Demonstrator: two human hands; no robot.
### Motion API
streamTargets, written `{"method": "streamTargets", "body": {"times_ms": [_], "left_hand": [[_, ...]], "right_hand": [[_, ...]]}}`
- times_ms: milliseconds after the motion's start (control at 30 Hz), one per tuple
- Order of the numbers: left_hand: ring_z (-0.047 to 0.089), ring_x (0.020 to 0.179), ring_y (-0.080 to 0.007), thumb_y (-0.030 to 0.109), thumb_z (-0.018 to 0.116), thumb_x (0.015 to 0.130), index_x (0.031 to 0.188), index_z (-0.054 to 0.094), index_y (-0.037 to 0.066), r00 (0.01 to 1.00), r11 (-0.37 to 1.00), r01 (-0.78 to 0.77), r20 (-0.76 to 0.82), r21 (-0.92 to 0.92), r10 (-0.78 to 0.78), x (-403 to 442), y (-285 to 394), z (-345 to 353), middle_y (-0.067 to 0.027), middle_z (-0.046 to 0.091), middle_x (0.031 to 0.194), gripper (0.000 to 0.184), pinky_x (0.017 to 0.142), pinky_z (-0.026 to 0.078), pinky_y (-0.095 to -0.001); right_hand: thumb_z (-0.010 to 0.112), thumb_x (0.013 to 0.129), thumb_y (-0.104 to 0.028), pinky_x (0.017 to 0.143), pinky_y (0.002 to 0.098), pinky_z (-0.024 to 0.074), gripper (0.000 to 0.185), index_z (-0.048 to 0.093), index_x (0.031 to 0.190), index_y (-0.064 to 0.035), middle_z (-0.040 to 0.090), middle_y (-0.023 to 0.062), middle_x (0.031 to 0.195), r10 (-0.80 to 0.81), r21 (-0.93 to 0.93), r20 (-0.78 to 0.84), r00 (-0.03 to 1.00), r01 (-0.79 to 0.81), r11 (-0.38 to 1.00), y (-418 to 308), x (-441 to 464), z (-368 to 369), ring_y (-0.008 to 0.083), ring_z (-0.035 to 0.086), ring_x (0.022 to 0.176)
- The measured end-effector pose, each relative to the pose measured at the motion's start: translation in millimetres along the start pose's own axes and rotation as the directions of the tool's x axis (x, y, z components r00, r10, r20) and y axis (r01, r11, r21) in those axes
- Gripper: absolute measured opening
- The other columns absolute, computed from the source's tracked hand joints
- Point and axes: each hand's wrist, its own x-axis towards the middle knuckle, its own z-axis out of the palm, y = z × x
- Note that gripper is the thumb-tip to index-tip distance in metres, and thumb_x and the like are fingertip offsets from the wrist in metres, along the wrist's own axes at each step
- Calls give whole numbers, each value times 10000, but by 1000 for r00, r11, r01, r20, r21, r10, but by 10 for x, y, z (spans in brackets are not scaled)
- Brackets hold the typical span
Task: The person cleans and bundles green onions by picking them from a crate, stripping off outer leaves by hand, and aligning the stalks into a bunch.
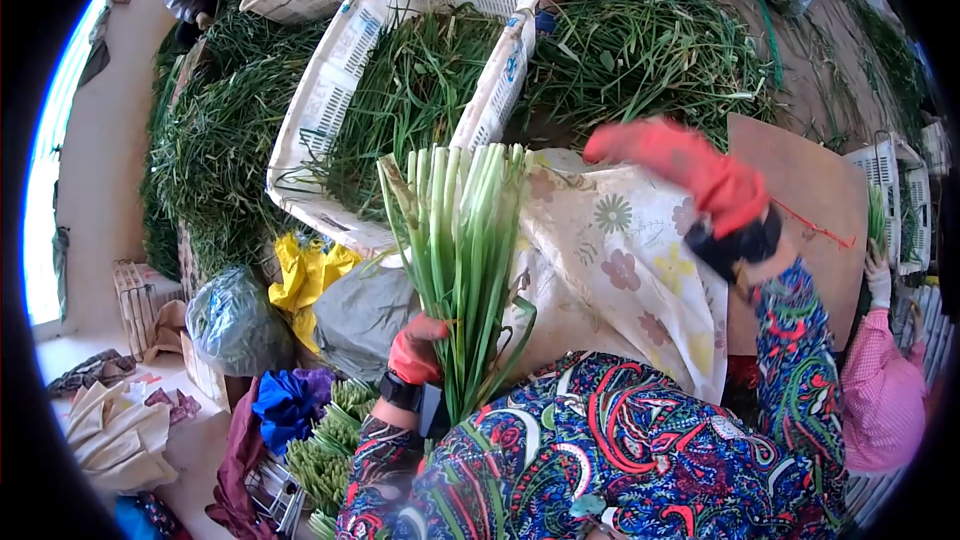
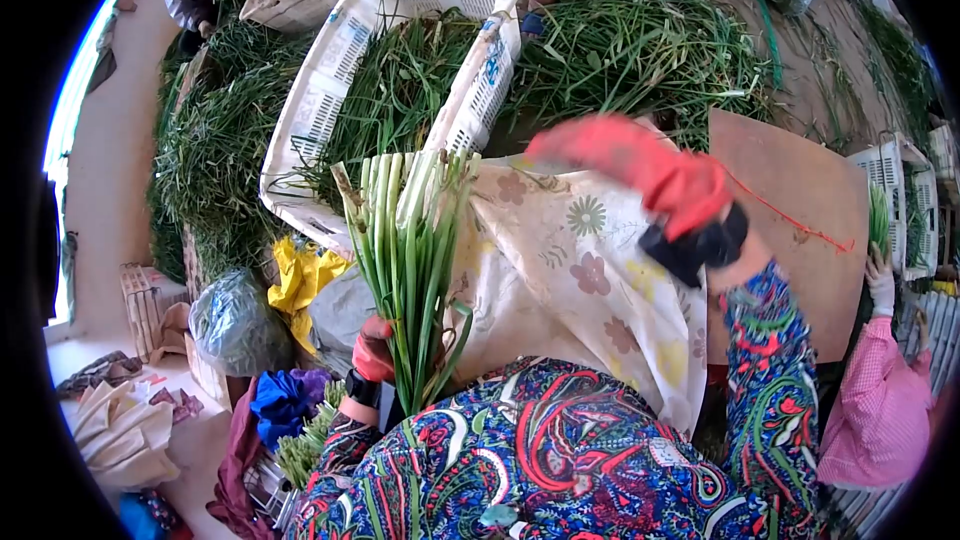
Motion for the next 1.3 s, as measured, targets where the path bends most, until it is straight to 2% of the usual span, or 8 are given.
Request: {"method": "streamTargets", "body": {"times_ms": [33,133,200,333,367,467,1133,1300], "left_hand": [[586,891,-360,193,698,626,1191,435,-43,1000,1000,19,-21,11,-18,11,25,40,-224,565,1053,666,771,492,-466],[580,914,-360,193,691,628,1201,430,-40,996,999,43,-73,31,-41,52,46,55,-220,563,1064,671,799,484,-457],[570,936,-355,212,699,618,1216,420,-32,996,998,31,-89,59,-25,71,62,68,-217,546,1094,703,819,473,-455],[559,964,-334,234,708,598,1251,389,-22,993,996,-14,-113,86,23,43,24,148,-207,502,1170,771,818,472,-448],[561,959,-335,232,705,599,1253,387,-23,990,996,-23,-134,90,35,38,4,125,-208,503,1167,771,812,475,-447],[572,968,-310,105,641,653,1206,435,-36,995,1000,24,-99,-11,-25,61,-52,-33,-187,559,1107,606,870,453,-398],[599,861,-212,29,647,668,1178,454,-19,974,950,-88,-174,300,145,-12,-35,334,-115,596,1020,547,775,484,-322],[607,797,-240,23,645,638,1153,468,-29,981,959,-74,-153,273,120,-49,-39,161,-131,605,965,546,719,509,-366]], "right_hand": [[501,867,-247,978,328,341,309,584,1108,-71,507,94,1216,225,109,135,965,-240,965,23,98,344,223,449,1148],[545,819,-375,888,311,415,434,590,1079,-31,601,144,1040,55,595,185,981,-156,789,-115,92,1297,219,561,985],[564,807,-331,706,293,483,382,602,1022,-17,633,111,845,308,397,448,839,-495,772,-295,129,1302,191,612,764],[470,817,-264,589,327,479,261,612,891,-58,614,109,720,483,67,228,845,-509,858,-440,104,1148,226,609,648],[479,814,-301,564,344,464,277,610,933,-88,600,132,725,28,-287,34,999,-17,958,-190,129,1167,255,583,603],[506,761,-202,546,394,450,155,566,821,-72,575,149,676,-182,-380,-119,976,125,917,22,73,924,333,563,617],[527,707,-108,415,344,419,160,573,860,-117,563,65,575,-503,-882,192,843,373,288,23,38,-547,266,547,482],[380,831,-186,565,330,470,314,548,1069,-68,617,137,845,-187,-836,-436,880,-319,446,320,-182,-1371,254,605,695]]}}
